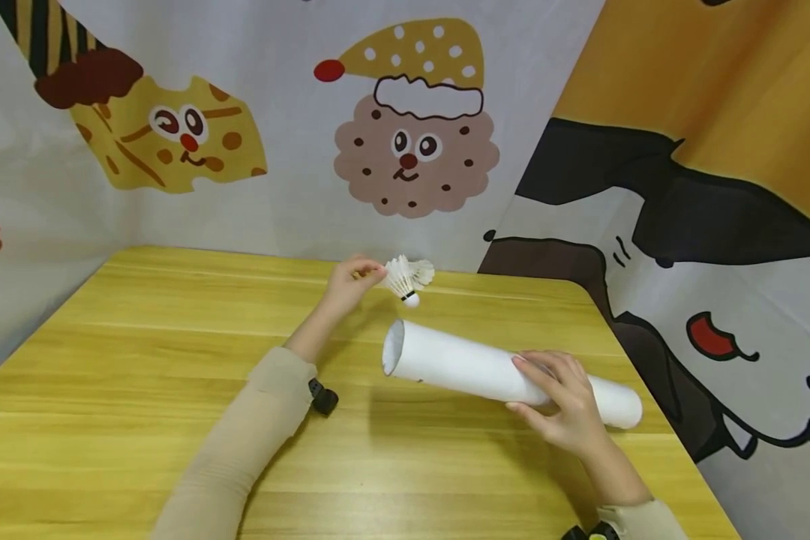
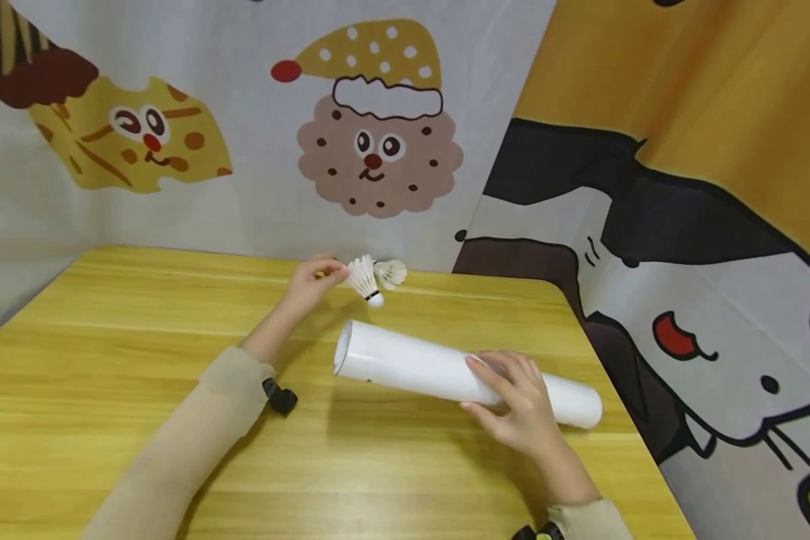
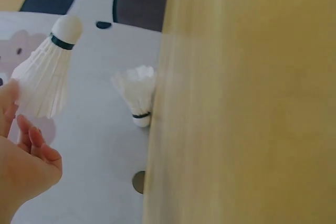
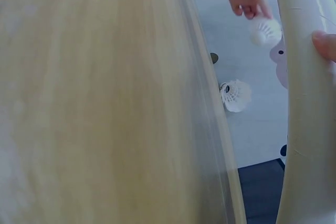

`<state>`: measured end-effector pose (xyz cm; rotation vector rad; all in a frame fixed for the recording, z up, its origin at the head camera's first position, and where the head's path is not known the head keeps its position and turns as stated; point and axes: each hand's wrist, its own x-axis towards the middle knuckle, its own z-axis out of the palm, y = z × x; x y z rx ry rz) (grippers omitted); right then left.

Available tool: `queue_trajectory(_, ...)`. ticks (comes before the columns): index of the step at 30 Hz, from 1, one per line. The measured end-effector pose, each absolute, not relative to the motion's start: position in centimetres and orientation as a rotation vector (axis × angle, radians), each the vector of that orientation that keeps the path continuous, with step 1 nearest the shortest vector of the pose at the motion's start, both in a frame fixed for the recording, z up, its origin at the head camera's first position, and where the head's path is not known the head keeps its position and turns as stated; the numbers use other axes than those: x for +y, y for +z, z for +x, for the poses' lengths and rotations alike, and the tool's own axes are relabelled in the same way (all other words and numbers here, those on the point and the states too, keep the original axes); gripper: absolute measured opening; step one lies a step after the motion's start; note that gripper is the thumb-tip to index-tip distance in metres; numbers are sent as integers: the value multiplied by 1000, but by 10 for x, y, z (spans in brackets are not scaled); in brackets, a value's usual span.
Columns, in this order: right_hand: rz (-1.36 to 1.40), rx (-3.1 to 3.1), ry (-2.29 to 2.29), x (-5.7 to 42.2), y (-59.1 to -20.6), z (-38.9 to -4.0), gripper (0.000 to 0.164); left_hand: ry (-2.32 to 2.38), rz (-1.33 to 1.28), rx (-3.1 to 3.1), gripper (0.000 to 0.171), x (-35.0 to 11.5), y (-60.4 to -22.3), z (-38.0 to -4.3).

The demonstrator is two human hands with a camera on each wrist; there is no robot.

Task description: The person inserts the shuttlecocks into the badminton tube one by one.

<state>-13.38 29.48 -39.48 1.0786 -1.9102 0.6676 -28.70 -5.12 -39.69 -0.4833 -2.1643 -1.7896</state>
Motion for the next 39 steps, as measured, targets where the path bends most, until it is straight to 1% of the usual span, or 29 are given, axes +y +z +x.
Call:
queue_trajectory(4, 1075, -1915, 666, 295, -395, -135, 53, -1872, -476, -2065, 14, -58, -391, -269)
queue_trajectory(11, 1049, -1920, 656, 299, -394, -136, 53, -2030, -482, -1907, 14, -60, -364, -229)
queue_trajectory(17, 1026, -1923, 651, 300, -393, -137, 54, -2119, -406, -1772, 12, -63, -370, -229)
queue_trajectory(21, 1006, -1917, 657, 299, -392, -137, 55, -2136, -426, -1682, 10, -67, -371, -227)
queue_trajectory(24, 995, -1916, 662, 298, -390, -136, 56, -2171, -448, -1618, 4, -68, -368, -220)
queue_trajectory(25, 994, -1915, 664, 298, -389, -136, 56, -2182, -451, -1600, 5, -69, -367, -218)
queue_trajectory(29, 983, -1921, 662, 300, -389, -136, 56, -2216, -442, -1566, 20, -70, -361, -210)
queue_trajectory(31, 979, -1918, 660, 301, -390, -136, 56, -2208, -441, -1569, 17, -70, -360, -206)
queue_trajectory(33, 974, -1914, 656, 302, -390, -136, 56, -2190, -460, -1583, 6, -69, -360, -201)
queue_trajectory(34, 973, -1912, 653, 302, -390, -137, 56, -2179, -478, -1592, 3, -68, -361, -199)
queue_trajectory(36, 972, -1906, 651, 302, -390, -137, 56, -2170, -513, -1612, 10, -64, -362, -193)
queue_trajectory(39, 969, -1900, 650, 301, -389, -137, 56, -2181, -566, -1621, 10, -59, -364, -187)
